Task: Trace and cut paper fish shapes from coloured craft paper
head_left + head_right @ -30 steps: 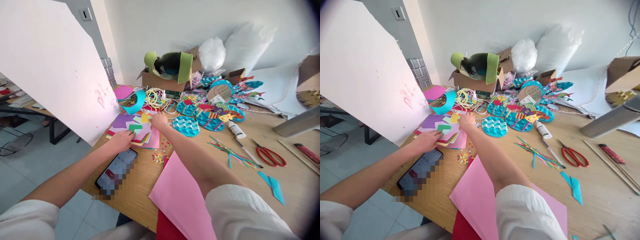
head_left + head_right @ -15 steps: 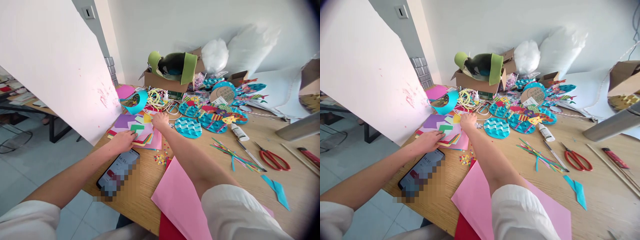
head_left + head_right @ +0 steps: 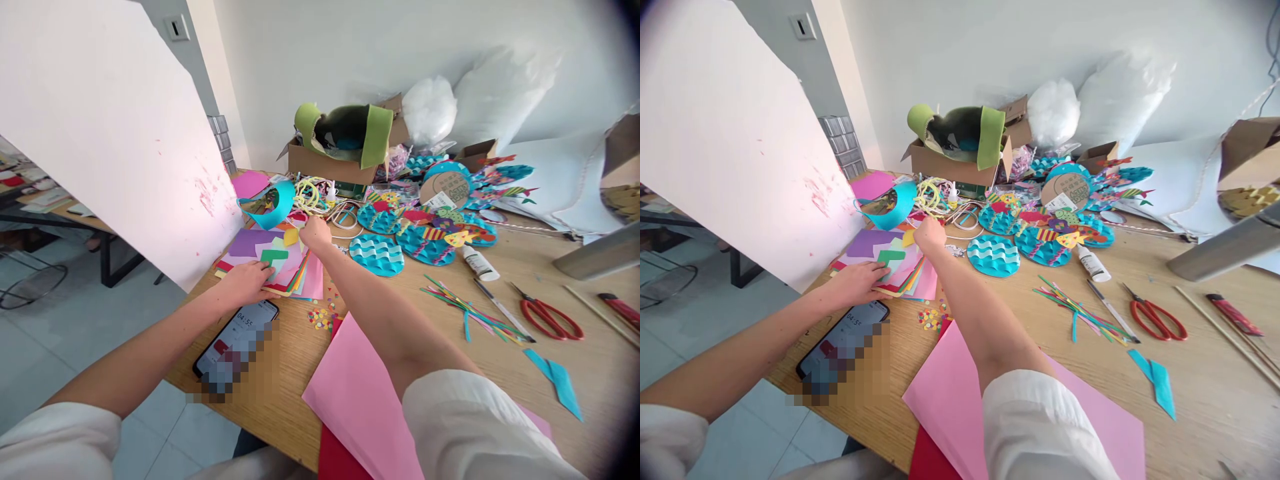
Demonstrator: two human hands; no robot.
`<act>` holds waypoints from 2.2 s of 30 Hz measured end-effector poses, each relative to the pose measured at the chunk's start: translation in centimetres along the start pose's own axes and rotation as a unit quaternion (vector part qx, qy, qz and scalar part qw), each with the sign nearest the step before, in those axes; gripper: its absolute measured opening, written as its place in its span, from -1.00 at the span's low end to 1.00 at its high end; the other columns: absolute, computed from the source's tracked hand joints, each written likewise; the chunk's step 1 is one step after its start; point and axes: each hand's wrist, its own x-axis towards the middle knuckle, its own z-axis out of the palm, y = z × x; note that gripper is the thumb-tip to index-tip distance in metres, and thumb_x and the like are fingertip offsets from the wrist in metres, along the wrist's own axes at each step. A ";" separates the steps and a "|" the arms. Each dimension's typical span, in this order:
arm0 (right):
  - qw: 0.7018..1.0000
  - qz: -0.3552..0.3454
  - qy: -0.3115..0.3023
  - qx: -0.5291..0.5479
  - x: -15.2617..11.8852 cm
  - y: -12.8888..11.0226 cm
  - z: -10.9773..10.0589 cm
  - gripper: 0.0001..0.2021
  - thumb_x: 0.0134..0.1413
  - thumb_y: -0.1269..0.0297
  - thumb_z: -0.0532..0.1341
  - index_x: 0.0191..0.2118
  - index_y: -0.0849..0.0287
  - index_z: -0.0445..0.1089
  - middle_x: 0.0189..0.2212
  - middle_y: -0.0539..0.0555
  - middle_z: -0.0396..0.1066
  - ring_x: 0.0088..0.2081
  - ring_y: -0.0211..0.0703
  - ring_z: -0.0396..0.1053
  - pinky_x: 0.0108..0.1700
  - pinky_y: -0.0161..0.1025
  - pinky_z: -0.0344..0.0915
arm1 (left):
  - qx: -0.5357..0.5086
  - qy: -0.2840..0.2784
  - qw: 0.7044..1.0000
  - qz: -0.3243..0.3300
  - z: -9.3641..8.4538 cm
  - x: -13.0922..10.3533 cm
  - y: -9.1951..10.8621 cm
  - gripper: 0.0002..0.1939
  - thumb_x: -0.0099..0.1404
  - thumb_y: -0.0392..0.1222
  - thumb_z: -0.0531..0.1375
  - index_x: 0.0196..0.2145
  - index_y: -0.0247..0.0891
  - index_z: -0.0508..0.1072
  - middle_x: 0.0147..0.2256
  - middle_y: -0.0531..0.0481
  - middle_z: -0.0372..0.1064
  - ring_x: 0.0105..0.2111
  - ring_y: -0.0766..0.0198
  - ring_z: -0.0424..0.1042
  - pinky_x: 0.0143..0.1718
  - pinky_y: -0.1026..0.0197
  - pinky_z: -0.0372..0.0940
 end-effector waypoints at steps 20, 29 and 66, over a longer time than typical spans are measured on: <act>0.923 -0.073 0.326 0.191 -6.9 4.1 -8.3 -0.85 0.14 0.26 0.11 -0.21 0.19 0.29 -0.41 0.09 0.42 -0.36 -0.09 0.37 -0.27 -0.17 0.28 | -0.016 -0.008 1.000 -0.016 -0.3 0.0 0.3 -0.39 0.24 0.23 0.18 0.06 -0.27 0.37 0.10 -0.28 0.31 0.08 -0.04 0.34 0.01 0.07 0.25; 0.865 0.103 0.105 0.480 -23.6 16.1 -6.5 -0.60 -0.24 0.01 0.39 -0.42 0.16 0.26 -0.66 -0.08 0.30 -0.66 -0.25 0.28 -0.69 -0.34 0.19 | -0.053 -0.024 0.998 -0.009 -0.3 0.4 -0.6 -0.30 0.16 0.35 0.15 0.05 -0.24 0.41 0.12 -0.25 0.30 0.08 -0.04 0.34 0.06 0.07 0.22; 0.959 0.156 0.213 -0.101 -41.3 23.7 3.7 -0.53 0.26 0.04 -0.03 0.08 0.29 0.29 0.01 0.30 0.41 0.05 0.24 0.27 -0.06 0.10 0.26 | -0.299 0.261 0.916 -0.061 2.5 -11.6 22.1 -0.48 0.35 -0.06 0.10 0.22 -0.23 0.19 0.10 -0.22 0.35 0.19 -0.02 0.23 0.14 -0.13 0.25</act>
